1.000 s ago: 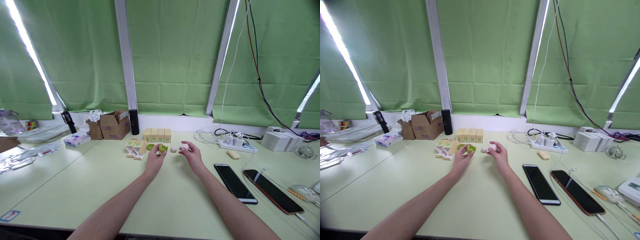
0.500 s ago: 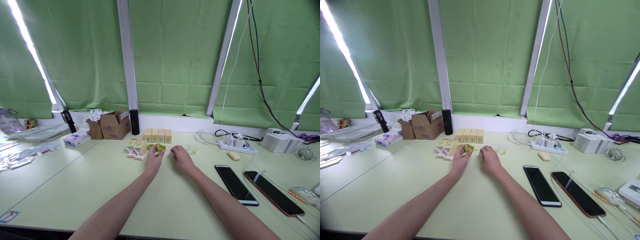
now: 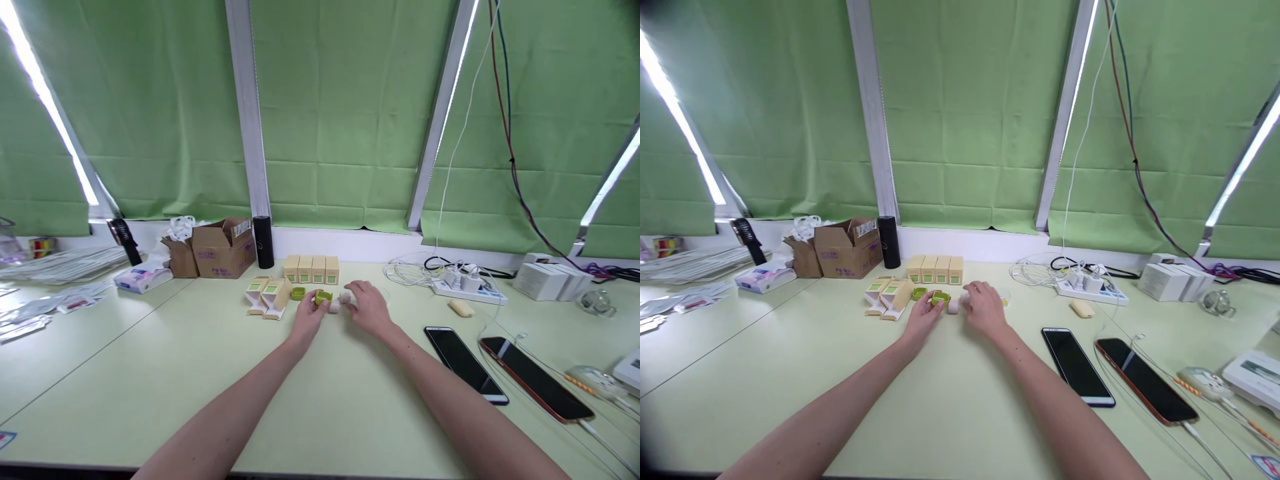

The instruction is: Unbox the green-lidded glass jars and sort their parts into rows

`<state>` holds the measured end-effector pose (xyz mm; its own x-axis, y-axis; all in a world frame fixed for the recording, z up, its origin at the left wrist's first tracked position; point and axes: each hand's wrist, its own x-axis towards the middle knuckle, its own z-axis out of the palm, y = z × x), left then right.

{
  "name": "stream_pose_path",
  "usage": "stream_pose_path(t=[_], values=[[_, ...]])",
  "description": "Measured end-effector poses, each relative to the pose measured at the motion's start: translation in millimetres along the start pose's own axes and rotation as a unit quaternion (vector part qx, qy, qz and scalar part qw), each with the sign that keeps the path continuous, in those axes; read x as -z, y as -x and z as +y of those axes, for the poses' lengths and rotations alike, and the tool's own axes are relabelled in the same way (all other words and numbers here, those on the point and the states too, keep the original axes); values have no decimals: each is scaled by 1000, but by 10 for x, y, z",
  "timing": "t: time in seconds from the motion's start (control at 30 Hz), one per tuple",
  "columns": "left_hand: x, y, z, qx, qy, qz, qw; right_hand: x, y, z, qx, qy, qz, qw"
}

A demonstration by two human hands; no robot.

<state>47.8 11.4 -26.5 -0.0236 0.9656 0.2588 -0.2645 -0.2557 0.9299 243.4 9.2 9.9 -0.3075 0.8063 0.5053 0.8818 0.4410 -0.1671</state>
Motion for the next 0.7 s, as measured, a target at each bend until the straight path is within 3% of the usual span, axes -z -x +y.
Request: stream_pose_path(t=[0.1,0.2,0.27,0.7], values=[[-21,-7,2,5,5,6,1000,168,-54,292,-71,63,-28,995],[-32,13,38,7,-1,9,1000,245,-131,528,-123,79,-142,979],[-33,30,63,11,-11,11,1000,254,-182,617,-138,75,-170,973],[-54,46,64,16,5,10,1000,365,-349,885,-148,67,-240,957]])
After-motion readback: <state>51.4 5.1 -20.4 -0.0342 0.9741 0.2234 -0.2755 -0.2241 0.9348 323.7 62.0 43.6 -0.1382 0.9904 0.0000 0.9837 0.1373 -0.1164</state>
